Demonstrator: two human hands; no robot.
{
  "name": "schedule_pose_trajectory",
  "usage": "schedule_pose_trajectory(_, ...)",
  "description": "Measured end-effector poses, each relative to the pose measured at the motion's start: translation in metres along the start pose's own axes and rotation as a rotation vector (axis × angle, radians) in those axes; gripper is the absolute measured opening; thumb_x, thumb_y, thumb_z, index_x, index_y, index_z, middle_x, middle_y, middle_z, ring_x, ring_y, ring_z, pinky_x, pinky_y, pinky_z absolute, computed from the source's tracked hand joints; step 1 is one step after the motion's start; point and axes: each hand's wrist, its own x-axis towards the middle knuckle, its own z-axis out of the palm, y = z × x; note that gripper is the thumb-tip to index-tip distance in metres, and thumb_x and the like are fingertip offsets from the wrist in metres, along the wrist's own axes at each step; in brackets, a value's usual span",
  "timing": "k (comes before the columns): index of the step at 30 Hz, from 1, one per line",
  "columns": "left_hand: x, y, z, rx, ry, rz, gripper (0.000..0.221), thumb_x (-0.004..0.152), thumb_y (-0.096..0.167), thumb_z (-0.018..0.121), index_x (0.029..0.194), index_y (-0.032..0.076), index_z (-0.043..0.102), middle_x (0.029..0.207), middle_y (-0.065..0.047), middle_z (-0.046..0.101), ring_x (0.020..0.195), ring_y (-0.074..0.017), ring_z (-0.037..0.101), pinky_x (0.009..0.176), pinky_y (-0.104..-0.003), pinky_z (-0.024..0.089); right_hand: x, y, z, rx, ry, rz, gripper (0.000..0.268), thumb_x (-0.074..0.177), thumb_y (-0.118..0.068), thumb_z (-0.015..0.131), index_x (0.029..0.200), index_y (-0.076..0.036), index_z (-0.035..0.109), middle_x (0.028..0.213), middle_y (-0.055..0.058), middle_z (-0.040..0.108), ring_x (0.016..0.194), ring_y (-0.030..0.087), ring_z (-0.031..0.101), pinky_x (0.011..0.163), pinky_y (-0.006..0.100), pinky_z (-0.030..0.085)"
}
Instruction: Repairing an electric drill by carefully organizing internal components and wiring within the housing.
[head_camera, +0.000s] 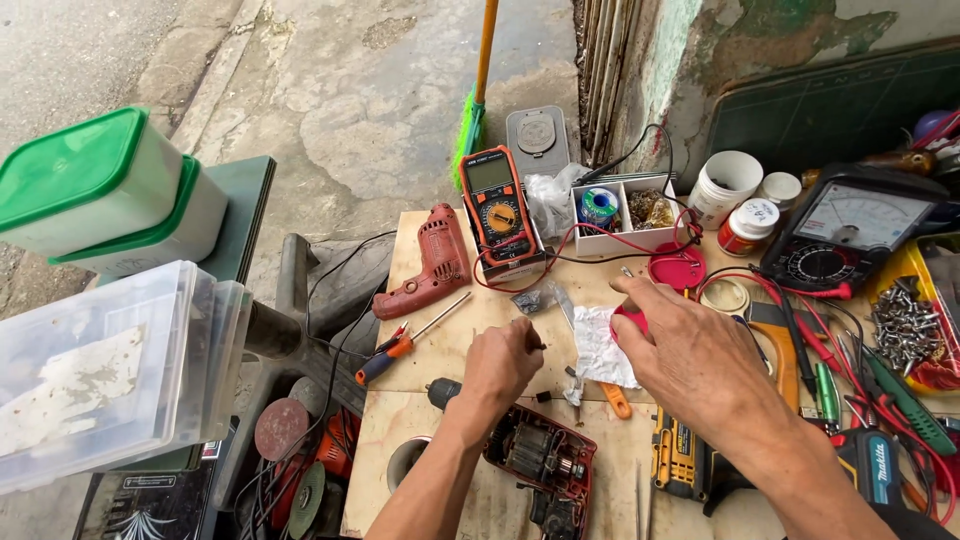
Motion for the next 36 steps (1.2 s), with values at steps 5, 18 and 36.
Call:
schedule_pose_trajectory(5,-0.035,0.055,-0.050,-0.540,0.104,-0.257,0.026,0.100,0.018,0.075,0.124,0.012,0.080,0.112,-0.006,0.085,0.101,-0.0180,0.079,0.092,-0.034,0.067,-0.009,-0.011,-0.016,0.095,-0.083,0.100,0.047,0.103,-0.044,0.055,0.148,-0.033,0.064,0.128,0.006,0.082,0.117,0.044,0.074,0.100,0.058,0.054)
schedule_pose_trajectory(18,-0.098,0.154,-0.080,-1.685,0.299,-0.226,0.023,0.093,0.016,0.084,0.112,0.004,0.082,0.116,-0.009,0.083,0.111,-0.0197,0.074,0.109,-0.041,0.062,-0.042,-0.038,-0.019,1.324,-0.109,0.179,0.033,0.096,-0.003,0.075,0.127,0.001,0.084,0.113,0.015,0.088,0.101,0.022,0.078,0.099,0.033,0.061)
schedule_pose_trajectory(36,-0.015,-0.007,0.056,0.417,-0.179,-0.090,0.010,0.092,0.011,0.075,0.102,0.013,0.072,0.084,-0.002,0.070,0.070,-0.0162,0.063,0.059,-0.029,0.058,-0.025,-0.007,-0.040,1.422,0.167,0.156,0.025,0.099,-0.006,0.073,0.123,-0.002,0.078,0.096,0.012,0.079,0.080,0.018,0.072,0.077,0.024,0.056)
